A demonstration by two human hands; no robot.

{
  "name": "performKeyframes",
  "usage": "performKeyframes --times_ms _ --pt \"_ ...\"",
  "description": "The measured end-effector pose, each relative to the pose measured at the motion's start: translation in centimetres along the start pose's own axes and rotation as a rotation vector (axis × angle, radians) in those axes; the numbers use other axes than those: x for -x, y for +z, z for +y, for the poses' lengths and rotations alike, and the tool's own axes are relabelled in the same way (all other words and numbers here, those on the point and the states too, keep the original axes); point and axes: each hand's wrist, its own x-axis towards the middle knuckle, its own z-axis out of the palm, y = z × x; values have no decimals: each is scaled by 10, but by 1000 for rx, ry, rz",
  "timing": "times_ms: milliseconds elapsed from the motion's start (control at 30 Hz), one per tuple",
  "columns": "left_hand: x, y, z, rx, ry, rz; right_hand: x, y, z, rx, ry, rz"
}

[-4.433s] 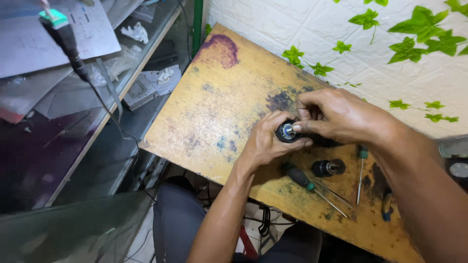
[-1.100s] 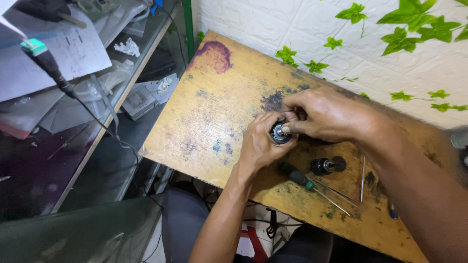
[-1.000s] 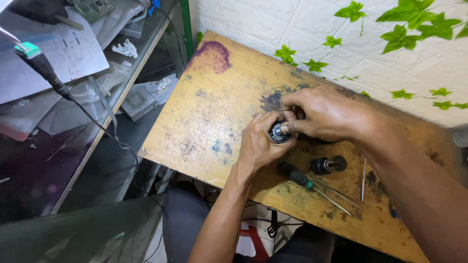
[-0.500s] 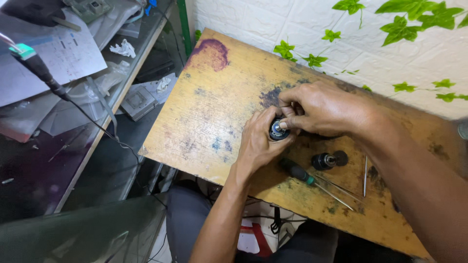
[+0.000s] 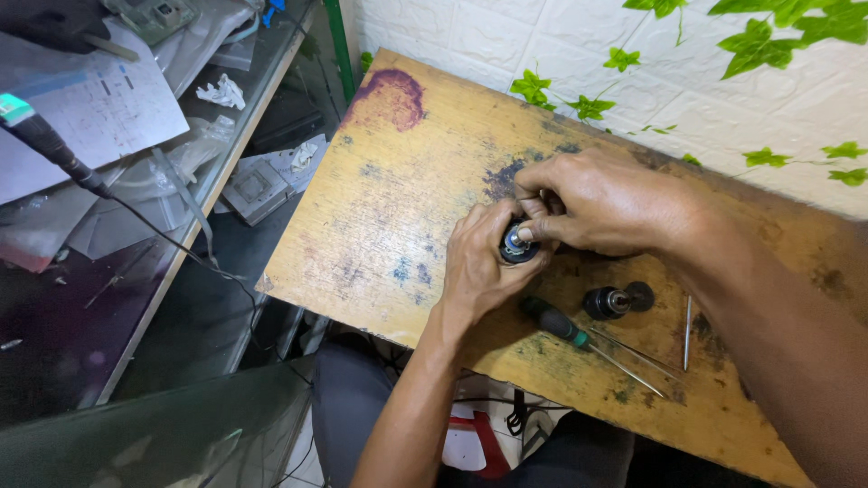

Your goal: The person disassembles a cordless drill by removing the chuck with a screwdriver and hand. They then reassemble the chuck onto the drill, tightening it by hand and with the screwdriver to secure the components.

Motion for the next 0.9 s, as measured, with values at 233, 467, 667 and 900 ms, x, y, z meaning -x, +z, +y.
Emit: performKeyframes --times_ms 233,467,667,900 --pt "-2 6 6 72 21 100 -3 2 5 -13 -26 -35" --pt "-5 8 12 139 32 173 -2 3 6 -70 -14 -24" --pt "3 18 10 168 68 304 5 3 3 -79 13 -57" --pt "9 20 18 109 48 440 9 1 -8 -105 61 -71"
